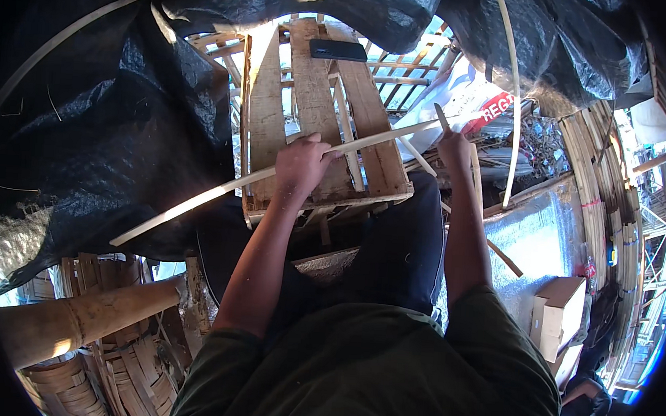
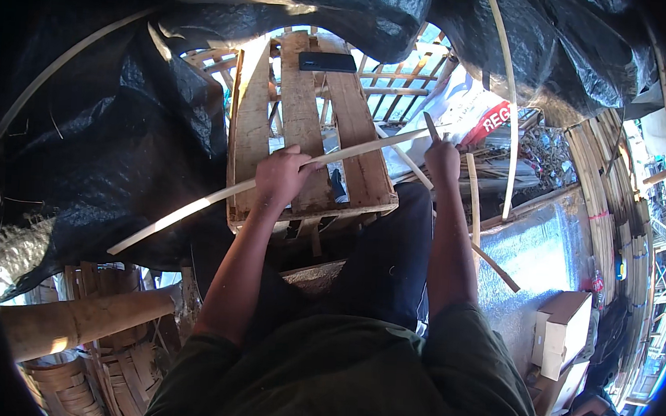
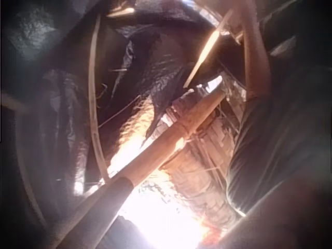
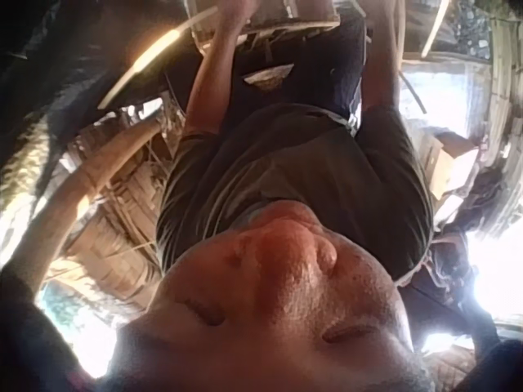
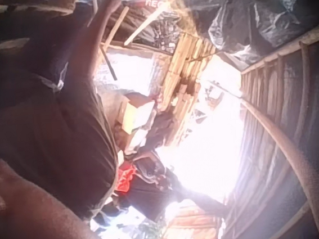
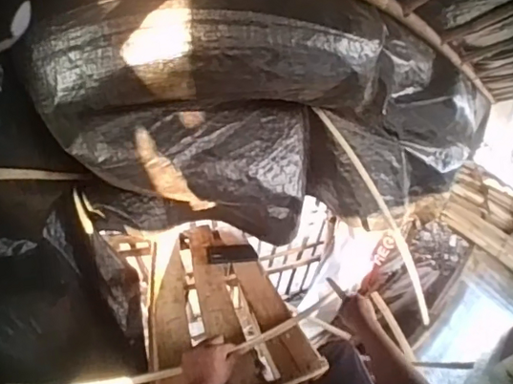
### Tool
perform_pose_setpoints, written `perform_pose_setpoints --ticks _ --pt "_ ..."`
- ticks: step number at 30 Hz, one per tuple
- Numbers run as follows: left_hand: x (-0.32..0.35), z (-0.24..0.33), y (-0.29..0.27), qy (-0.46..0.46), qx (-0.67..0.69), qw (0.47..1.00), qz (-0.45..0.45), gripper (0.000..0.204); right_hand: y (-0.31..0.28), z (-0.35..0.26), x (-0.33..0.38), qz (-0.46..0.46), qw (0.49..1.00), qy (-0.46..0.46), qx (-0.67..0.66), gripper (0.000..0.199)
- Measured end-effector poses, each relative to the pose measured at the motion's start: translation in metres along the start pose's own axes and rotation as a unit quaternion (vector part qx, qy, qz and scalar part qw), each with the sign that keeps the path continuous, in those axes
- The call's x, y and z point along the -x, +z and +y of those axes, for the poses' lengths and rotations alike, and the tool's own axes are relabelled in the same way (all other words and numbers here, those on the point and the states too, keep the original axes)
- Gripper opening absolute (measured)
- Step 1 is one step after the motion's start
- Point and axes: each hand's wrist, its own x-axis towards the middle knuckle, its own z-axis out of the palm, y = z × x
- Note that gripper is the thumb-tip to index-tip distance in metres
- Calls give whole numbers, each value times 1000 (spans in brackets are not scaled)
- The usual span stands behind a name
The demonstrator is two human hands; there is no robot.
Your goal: Shaving and cutting thin strips of wood using a knife while working on a wooden crate.
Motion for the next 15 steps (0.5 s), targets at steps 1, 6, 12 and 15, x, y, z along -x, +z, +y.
perform_pose_setpoints --ticks 1,6,12,15 --pt "0 0 -1 -12 8 1000 -1 33 -2 6 -5 9 995 83 -56 42" --pt "-4 0 0 -30 12 999 -23 33 -11 27 -12 55 996 -7 -66 52" --pt "-4 0 5 -22 10 1000 6 32 -6 21 -18 -138 973 -21 -185 54" --pt "-4 1 6 -31 2 1000 0 33 -1 20 -33 13 993 -2 -120 54"
